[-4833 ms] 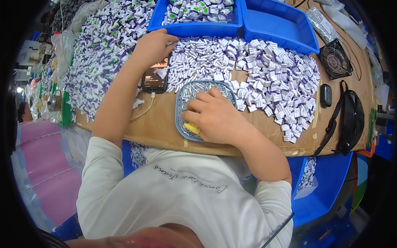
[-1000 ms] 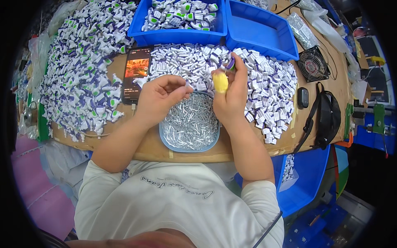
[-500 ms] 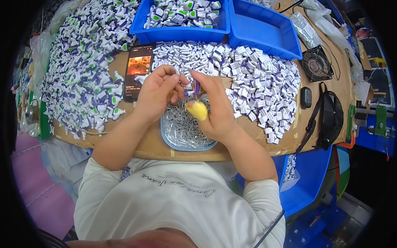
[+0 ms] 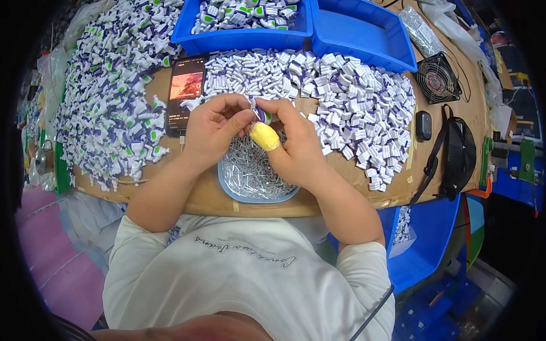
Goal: Attaching small metal clips to plastic components at a workbench.
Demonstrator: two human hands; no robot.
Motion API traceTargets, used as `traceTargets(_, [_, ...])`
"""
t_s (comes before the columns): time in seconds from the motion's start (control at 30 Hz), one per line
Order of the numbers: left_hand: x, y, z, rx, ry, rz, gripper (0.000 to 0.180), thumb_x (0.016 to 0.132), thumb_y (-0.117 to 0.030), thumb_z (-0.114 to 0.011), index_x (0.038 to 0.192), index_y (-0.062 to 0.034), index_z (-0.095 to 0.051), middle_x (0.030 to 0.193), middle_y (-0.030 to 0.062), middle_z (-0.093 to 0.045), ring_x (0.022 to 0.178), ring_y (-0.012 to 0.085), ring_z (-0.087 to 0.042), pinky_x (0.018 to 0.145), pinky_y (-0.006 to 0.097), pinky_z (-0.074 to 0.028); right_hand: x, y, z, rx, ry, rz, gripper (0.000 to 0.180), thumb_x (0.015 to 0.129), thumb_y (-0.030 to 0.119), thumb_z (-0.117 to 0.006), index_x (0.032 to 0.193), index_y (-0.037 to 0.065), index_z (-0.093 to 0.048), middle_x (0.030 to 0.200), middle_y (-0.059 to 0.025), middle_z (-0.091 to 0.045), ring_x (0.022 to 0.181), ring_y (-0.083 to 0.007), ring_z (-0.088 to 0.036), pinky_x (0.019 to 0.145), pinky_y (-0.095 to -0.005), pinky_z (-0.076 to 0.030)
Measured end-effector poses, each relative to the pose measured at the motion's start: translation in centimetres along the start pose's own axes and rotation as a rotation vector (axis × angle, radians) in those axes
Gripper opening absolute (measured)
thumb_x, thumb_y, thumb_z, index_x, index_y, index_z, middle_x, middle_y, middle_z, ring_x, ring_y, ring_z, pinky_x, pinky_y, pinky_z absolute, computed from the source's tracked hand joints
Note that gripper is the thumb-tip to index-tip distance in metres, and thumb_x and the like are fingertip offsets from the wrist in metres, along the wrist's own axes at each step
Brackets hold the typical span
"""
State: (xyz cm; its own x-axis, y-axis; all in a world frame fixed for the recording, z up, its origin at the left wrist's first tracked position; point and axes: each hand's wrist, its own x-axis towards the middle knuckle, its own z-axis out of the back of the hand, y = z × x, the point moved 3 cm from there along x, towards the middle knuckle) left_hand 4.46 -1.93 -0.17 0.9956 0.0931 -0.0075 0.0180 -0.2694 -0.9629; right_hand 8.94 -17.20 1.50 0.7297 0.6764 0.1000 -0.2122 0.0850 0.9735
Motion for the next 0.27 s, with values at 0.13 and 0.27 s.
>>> traceTargets(0.13, [0.1, -1.1, 0.3, 0.469, -0.005, -0.330, 0.013, 0.088, -0.009, -0.062, 0.096, 0.0007, -0.062, 0.084, 0.0059, -0.065, 0.070, 0.0142, -0.062, 0.059, 0.027, -0.050, -0.1, -0.4, 0.4, 0.066, 0.066, -0.072, 0.031, 0.090, 0.004, -0.054, 0.119, -0.003, -0.048, 0.105, -0.0062, -0.055, 0.099, -0.0116, -0.054, 0.085, -0.0259, -0.044])
traceTargets(0.27, [-0.1, -2.3, 0.3, 0.809, 0.079, -0.463, 0.015, 0.088, -0.012, -0.062, 0.100, -0.0027, -0.063, 0.091, 0.0069, -0.067, 0.077, 0.0208, -0.066, 0.067, 0.028, -0.053, -0.1, -0.5, 0.2, 0.207, 0.087, -0.105, 0.031, 0.092, 0.006, -0.053, 0.121, -0.002, -0.047, 0.112, -0.0073, -0.054, 0.101, -0.0125, -0.054, 0.088, -0.0263, -0.043])
